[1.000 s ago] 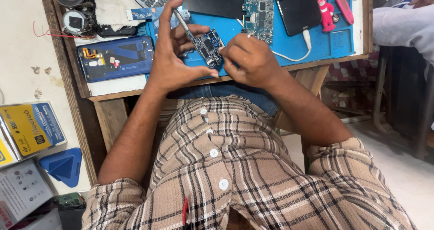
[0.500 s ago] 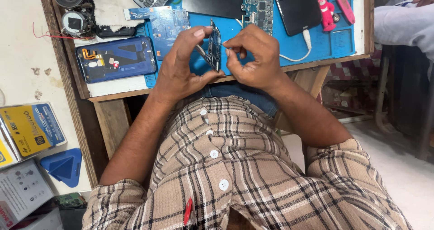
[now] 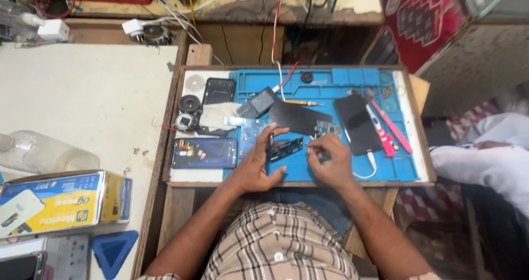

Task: The person works on a disassembled mobile phone motherboard, using a small tool to probe and adjust components. They connect a ribbon cable to the board and continue manipulating the circuitry with their hands.

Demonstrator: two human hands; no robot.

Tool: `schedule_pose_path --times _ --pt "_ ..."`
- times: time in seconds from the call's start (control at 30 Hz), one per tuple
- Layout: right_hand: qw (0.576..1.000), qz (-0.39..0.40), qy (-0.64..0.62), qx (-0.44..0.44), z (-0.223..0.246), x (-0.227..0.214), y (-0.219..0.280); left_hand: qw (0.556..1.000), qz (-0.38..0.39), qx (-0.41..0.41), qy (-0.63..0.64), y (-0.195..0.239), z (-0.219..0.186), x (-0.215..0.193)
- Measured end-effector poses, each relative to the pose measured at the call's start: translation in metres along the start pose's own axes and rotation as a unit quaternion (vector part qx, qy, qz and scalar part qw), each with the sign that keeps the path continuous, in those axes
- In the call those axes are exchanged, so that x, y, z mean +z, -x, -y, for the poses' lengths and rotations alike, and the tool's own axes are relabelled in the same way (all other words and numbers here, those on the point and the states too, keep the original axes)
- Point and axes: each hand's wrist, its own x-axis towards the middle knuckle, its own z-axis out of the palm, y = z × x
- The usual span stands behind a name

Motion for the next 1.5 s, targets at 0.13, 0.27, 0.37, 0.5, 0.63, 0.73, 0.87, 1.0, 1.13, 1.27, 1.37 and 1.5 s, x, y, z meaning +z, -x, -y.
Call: schedule_pose_path --times 0.13,0.27,0.37,0.5,0.63,0.73,0.87,1.0,1.13,1.27,1.37,1.5 --pt "1.000 -0.008 -0.011 -0.012 -0.003 0.000 0.002 0.997 -0.034 -0.052 0.038 0.002 0.005 0.004" --pt "1.000 -0.012 -0.008 -0.007 0.002 0.000 0.002 0.994 -0.075 -0.074 0.042 0.001 0.003 0.003" --pt "1.000 -0.001 -0.008 -0.010 0.001 -0.001 -0.002 0.988 -0.111 -0.102 0.038 -0.004 0.004 -0.001" --pt "0.999 0.021 -0.018 -0.040 0.004 -0.002 0.002 0.983 -0.154 -0.087 0.059 -0.002 0.004 0.000" --pt "0.996 0.037 0.018 -0.078 0.004 0.000 -0.001 0.976 -0.176 -0.107 0.069 -0.002 0.012 0.004" --pt "0.996 0.032 0.021 -0.082 -0.003 0.000 0.004 0.966 -0.185 -0.123 0.131 0.004 0.028 0.010" --pt "0.997 0.020 0.011 -0.074 -0.009 0.007 0.008 0.955 -0.181 -0.138 0.192 0.011 0.046 0.010" --pt "0.998 0.009 -0.018 -0.054 0.005 0.013 0.005 0.954 -0.168 -0.113 0.221 0.010 0.042 0.009" --pt "0.998 0.016 -0.020 -0.049 0.008 0.018 0.001 0.957 -0.162 -0.098 0.219 0.009 0.044 0.009" --pt "0.998 0.017 0.001 -0.056 0.008 0.020 0.005 0.959 -0.154 -0.101 0.215 0.012 0.048 0.009" --pt "0.997 0.026 0.015 -0.071 0.007 0.022 0.004 0.964 -0.146 -0.100 0.199 0.010 0.049 0.007" --pt "0.995 0.031 0.030 -0.085 0.007 0.024 0.002 0.963 -0.143 -0.102 0.203 0.010 0.047 0.008"
